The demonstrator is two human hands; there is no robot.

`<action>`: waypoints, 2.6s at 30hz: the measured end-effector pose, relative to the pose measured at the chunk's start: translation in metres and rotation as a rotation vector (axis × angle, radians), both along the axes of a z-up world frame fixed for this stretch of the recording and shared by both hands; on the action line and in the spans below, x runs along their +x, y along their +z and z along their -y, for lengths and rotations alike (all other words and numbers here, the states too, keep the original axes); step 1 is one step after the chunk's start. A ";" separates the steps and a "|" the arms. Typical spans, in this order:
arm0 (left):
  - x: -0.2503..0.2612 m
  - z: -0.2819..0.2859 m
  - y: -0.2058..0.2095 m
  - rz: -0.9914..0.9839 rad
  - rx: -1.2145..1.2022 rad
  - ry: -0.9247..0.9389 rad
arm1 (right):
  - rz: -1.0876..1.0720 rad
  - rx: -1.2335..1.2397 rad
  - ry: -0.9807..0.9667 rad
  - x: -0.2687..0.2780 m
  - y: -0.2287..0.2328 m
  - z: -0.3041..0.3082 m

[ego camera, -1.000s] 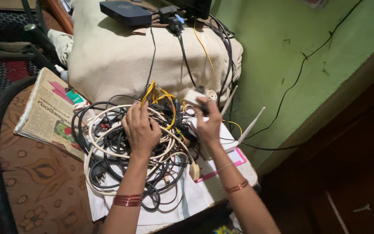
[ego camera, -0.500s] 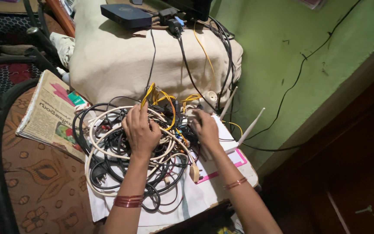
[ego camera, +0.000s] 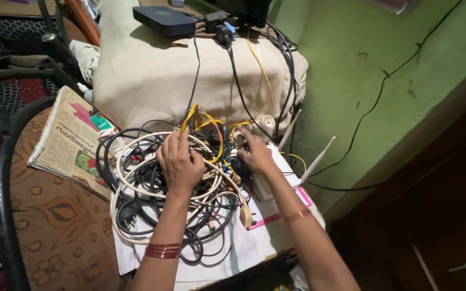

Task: The person untangles and organizes a large pile of mixed electrical cables and power adapters on a table. They separate individual cords, coil them, and place them into a more orderly arrangement.

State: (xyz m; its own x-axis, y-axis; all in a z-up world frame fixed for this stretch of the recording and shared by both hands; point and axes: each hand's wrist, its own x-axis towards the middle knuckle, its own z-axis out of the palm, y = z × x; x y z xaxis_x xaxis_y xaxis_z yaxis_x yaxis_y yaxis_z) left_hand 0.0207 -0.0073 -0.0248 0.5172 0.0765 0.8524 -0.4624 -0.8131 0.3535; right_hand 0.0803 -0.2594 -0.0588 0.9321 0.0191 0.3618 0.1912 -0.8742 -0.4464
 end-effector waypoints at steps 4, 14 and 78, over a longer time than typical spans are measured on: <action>-0.001 -0.001 -0.001 -0.007 -0.006 -0.007 | 0.302 0.142 0.098 -0.047 0.010 0.010; 0.000 0.000 -0.005 0.010 -0.016 -0.006 | 0.059 -0.281 -0.049 -0.101 0.020 -0.040; -0.003 -0.017 0.004 -0.020 -0.033 0.130 | 0.231 0.019 0.360 -0.089 0.033 -0.053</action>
State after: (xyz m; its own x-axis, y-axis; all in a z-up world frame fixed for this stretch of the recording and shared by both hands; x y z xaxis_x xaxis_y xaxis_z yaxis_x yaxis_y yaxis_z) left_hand 0.0173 0.0096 -0.0204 0.5182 0.1719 0.8378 -0.3462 -0.8536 0.3893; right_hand -0.0092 -0.2062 -0.0263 0.7613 0.3198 0.5640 0.5796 -0.7255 -0.3711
